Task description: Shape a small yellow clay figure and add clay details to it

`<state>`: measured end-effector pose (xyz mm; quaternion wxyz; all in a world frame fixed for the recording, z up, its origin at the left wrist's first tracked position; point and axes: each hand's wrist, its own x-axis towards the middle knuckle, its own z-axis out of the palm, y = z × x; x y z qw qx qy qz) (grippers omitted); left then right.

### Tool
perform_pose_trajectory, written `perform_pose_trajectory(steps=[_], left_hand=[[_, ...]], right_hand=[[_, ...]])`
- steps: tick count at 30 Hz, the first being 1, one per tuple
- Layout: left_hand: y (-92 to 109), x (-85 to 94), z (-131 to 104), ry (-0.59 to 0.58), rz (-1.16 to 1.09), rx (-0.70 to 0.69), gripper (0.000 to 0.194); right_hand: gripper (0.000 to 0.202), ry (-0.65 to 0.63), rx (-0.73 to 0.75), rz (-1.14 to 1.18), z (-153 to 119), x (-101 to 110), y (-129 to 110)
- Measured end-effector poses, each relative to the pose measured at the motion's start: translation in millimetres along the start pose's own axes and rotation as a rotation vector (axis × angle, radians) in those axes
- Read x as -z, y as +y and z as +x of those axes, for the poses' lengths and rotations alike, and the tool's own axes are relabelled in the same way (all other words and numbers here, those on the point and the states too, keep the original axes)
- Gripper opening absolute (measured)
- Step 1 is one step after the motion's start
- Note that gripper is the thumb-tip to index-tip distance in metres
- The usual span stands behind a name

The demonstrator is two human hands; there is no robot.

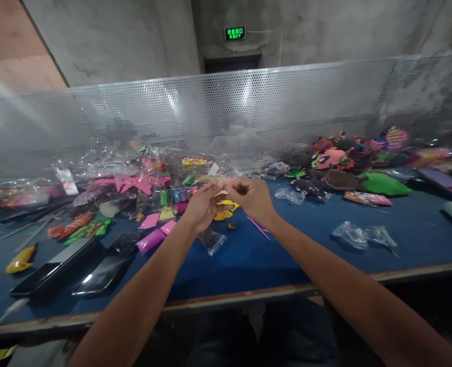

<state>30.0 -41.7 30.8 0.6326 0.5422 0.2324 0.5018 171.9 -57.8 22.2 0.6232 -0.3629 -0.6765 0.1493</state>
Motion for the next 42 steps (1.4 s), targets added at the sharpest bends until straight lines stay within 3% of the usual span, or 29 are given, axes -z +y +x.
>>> perform_pose_trajectory(steps=[4,9,13,16,20,23,26,28,34,37,42], left_hand=[[0,-0.3,0,0.124,0.233,-0.234,0.031],[-7,-0.8,-2,0.257,0.564,-0.501,0.021],[-8,4.4,-3,0.214,0.865,-0.702,0.014],[-5,8.5,-4,0.146,1.073,-0.768,0.016],[-1,12.4,-5,0.094,1.196,-0.715,0.016],[-2,11.4,-4,0.105,1.145,-0.717,0.012],[-6,5.6,-3,0.212,0.915,-0.715,0.013],[-8,0.5,-2,0.266,0.702,-0.608,0.018],[-4,-5.3,0,0.156,0.202,-0.230,0.034],[-1,-2.8,-1,0.059,0.112,-0.142,0.034],[5,1.6,-1,-0.001,0.244,-0.186,0.034]], right_hand=[[0.014,0.037,0.077,-0.132,0,4,-6],[0.013,0.029,0.009,-0.123,1,5,-7],[0.014,0.016,-0.121,0.008,3,2,1],[0.016,0.017,-0.233,0.161,4,-1,7],[0.017,0.025,-0.367,0.372,5,-3,10],[0.020,0.002,-0.405,0.451,5,-3,10],[0.022,-0.033,-0.293,0.375,4,-1,8],[0.023,-0.034,-0.206,0.273,3,1,6],[0.022,-0.022,-0.074,0.085,1,6,-5],[0.019,-0.057,-0.031,0.020,0,9,-10],[0.018,-0.130,0.048,-0.112,0,16,-11]])
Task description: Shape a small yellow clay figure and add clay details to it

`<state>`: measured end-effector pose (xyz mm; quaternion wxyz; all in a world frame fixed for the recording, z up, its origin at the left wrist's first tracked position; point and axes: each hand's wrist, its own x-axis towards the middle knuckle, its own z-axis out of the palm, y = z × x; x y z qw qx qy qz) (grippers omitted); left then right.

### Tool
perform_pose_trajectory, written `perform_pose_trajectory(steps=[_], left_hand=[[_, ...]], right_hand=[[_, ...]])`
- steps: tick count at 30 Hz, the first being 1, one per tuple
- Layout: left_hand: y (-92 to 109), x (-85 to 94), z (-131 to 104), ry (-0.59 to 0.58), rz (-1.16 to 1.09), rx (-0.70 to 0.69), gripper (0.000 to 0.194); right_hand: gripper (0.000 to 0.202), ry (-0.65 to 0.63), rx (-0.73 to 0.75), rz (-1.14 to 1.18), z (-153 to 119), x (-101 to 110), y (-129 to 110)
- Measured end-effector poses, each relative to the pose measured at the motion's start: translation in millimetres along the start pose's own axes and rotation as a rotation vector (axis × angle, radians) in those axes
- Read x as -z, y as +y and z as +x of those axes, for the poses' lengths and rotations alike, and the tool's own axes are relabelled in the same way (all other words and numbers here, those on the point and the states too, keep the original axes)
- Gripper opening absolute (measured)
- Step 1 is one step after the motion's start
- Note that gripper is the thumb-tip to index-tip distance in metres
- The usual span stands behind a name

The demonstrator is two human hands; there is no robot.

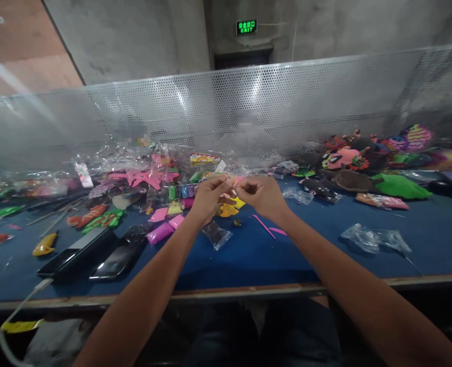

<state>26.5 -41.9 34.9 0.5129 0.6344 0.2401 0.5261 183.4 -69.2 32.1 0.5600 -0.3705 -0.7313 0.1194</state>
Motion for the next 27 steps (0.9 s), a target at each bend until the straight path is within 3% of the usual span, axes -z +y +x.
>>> perform_pose_trajectory(steps=[8,10,14,17,22,27], left_hand=[[7,18.2,5,-0.197,0.227,0.065,0.025],[5,15.6,5,-0.151,0.244,0.008,0.025],[-6,-0.3,3,0.121,0.155,-0.221,0.027],[-16,-8.4,1,0.209,0.099,-0.305,0.028],[-25,-8.1,-1,0.202,0.031,-0.238,0.024],[-21,-4.6,-2,0.170,0.064,-0.251,0.026]], right_hand=[[0.015,-0.225,0.054,0.000,-2,5,3],[0.014,-0.186,0.042,0.034,-2,3,4],[0.016,0.036,-0.048,0.096,0,-6,8],[0.021,0.072,-0.130,0.195,2,-9,10],[0.023,0.056,-0.149,0.275,3,-5,5],[0.022,0.083,-0.062,0.083,1,-2,-1]])
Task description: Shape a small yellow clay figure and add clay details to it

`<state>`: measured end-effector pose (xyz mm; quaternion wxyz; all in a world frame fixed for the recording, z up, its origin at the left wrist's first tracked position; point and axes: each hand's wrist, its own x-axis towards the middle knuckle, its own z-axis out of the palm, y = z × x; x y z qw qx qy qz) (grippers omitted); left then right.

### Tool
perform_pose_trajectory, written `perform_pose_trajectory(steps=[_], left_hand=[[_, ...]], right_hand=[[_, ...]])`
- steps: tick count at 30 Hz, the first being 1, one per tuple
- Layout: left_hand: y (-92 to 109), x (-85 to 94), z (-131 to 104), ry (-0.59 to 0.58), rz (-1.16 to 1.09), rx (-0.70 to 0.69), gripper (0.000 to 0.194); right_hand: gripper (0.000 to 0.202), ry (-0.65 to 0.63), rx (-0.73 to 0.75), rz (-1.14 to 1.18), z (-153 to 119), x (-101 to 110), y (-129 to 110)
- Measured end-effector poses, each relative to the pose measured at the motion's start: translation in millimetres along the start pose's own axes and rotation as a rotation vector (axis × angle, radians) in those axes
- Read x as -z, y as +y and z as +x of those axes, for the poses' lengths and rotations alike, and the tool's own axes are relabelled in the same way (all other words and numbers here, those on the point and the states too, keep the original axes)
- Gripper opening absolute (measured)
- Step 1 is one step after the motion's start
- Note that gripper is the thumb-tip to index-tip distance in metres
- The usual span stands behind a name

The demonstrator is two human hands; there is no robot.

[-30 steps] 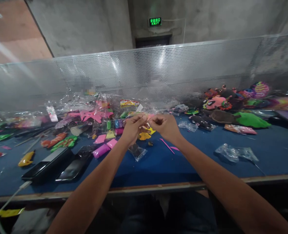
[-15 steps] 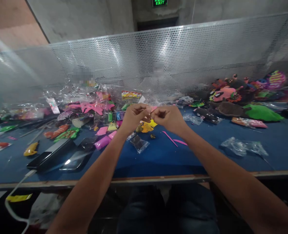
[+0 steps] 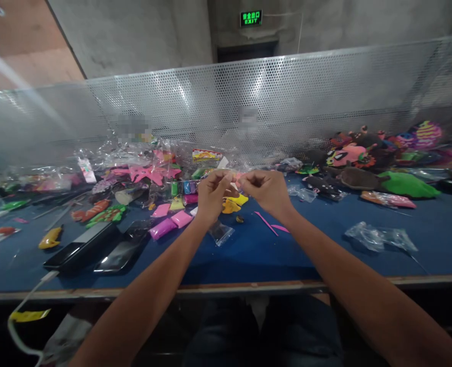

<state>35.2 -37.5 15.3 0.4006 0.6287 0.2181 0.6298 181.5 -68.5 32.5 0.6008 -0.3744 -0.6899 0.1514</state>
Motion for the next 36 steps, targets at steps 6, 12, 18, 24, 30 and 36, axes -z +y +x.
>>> perform_pose_trajectory(steps=[6,12,18,24,30,36], left_hand=[[5.3,2.9,3.1,0.013,0.094,-0.034,0.028],[4.6,1.8,4.7,-0.041,-0.072,0.082,0.025],[4.6,4.7,5.0,0.008,-0.043,-0.006,0.026],[5.8,7.2,4.7,-0.010,0.009,-0.016,0.025],[7.8,7.0,5.2,-0.037,0.030,-0.039,0.024],[7.5,9.3,3.2,-0.035,0.166,-0.064,0.029]], right_hand=[[0.016,-0.019,0.057,-0.054,-2.3,-0.2,1.0],[0.022,-0.018,-0.001,0.055,-3.1,-3.5,0.5],[0.019,-0.076,0.006,0.077,-2.5,-2.4,6.5],[0.027,-0.182,-0.072,0.202,-2.7,-1.3,7.6],[0.028,-0.252,-0.329,0.528,-2.3,-1.5,3.2],[0.023,-0.270,-0.351,0.525,-2.7,2.5,1.3]])
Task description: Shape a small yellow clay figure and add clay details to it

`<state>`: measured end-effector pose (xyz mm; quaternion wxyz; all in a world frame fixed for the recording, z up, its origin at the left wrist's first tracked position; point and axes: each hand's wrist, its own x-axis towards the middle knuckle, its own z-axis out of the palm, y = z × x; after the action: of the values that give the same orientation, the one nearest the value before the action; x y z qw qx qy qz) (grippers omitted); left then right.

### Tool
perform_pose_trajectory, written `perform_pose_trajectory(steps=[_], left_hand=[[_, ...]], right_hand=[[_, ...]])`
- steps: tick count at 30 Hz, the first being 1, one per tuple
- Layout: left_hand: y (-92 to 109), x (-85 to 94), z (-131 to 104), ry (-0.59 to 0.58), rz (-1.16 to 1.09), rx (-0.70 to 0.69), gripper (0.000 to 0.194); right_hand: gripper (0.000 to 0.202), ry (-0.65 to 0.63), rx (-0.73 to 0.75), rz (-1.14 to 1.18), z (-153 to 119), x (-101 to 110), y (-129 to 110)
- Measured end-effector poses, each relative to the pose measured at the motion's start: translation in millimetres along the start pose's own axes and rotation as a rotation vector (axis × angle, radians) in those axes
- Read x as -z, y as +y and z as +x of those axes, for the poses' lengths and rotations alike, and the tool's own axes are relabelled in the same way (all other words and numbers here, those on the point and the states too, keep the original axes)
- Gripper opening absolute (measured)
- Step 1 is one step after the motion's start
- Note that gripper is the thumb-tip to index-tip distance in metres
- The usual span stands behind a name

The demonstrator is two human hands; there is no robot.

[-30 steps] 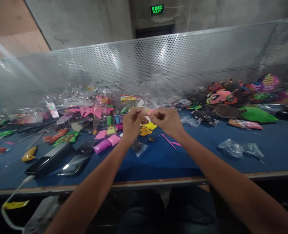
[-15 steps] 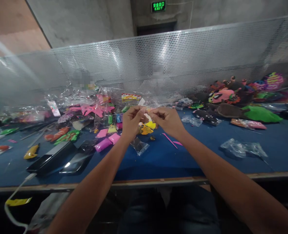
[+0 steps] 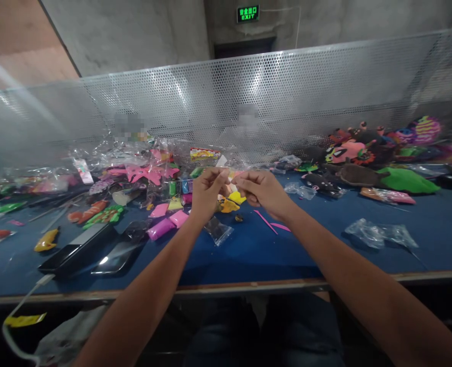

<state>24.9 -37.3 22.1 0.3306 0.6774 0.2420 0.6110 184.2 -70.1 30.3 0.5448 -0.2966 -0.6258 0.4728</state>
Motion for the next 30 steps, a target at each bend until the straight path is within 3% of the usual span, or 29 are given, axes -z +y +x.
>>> perform_pose_trajectory(steps=[3,5,7,9,12,18,23,27,30], left_hand=[[7,5.6,-5,0.003,0.389,-0.168,0.036],[16,10.0,-6,0.049,0.619,-0.380,0.024],[28,13.7,-6,0.092,0.731,-0.580,0.011],[39,16.2,-5,0.006,0.802,-0.661,0.007],[48,18.5,-8,-0.135,0.814,-0.701,0.006],[51,22.9,-28,-0.216,0.704,-0.712,0.012],[57,17.2,-51,-0.192,0.637,-0.743,0.020],[63,9.7,-71,-0.134,0.590,-0.686,0.024],[69,11.0,-80,-0.149,0.501,-0.589,0.024]], right_hand=[[0.024,0.112,0.150,-0.205,1,3,-1],[0.023,0.138,0.214,-0.329,1,5,-4],[0.023,0.125,0.242,-0.418,-2,5,-7],[0.023,0.098,0.254,-0.464,-9,3,-9],[0.022,0.069,0.252,-0.452,-23,-3,-12],[0.021,0.069,0.178,-0.257,-55,-17,-23],[0.022,0.006,0.104,0.015,-74,-30,-23],[0.018,-0.004,0.089,0.225,-83,-40,-16],[0.019,-0.057,0.115,0.207,-86,-42,-19]])
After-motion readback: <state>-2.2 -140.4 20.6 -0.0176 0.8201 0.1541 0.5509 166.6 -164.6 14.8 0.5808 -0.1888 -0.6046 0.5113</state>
